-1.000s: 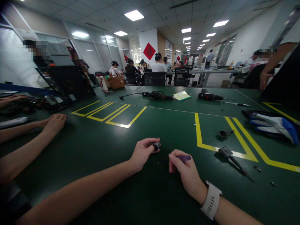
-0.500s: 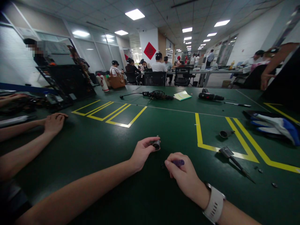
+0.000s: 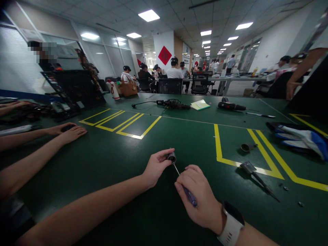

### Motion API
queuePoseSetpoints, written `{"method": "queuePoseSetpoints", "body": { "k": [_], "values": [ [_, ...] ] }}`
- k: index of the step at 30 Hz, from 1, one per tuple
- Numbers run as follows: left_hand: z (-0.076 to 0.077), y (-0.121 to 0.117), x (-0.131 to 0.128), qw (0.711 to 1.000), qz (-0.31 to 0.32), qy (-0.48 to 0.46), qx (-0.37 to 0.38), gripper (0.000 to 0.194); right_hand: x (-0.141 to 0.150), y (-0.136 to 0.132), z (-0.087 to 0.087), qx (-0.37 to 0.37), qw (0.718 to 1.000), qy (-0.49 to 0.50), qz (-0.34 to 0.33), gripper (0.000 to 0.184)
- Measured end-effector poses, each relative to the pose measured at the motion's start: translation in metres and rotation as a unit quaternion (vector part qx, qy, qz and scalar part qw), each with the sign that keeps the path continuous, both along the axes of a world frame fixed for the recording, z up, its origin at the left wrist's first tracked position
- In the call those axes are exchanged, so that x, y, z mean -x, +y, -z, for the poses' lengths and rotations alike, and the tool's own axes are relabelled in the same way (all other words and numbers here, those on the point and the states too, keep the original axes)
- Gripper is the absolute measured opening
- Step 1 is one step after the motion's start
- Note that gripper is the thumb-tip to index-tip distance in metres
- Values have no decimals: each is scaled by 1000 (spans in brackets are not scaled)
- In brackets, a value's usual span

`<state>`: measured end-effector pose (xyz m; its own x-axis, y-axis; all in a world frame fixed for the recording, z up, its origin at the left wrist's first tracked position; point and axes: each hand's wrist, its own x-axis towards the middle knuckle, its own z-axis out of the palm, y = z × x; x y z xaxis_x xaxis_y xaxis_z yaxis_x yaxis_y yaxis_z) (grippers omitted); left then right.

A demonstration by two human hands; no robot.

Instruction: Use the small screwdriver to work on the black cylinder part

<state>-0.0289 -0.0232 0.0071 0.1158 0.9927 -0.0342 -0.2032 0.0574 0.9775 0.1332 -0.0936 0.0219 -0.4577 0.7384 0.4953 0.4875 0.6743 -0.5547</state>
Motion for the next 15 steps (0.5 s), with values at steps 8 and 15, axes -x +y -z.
{"method": "queuePoseSetpoints", "body": {
  "k": [8, 15],
  "values": [
    [1, -3, 1, 998, 27, 44, -43, 36, 4, 5, 1, 3, 1000, -17, 23, 14],
    [10, 0, 3, 996, 41, 47, -64, 28, 5, 4, -2, 6, 999, -31, 24, 14]
  ]
}}
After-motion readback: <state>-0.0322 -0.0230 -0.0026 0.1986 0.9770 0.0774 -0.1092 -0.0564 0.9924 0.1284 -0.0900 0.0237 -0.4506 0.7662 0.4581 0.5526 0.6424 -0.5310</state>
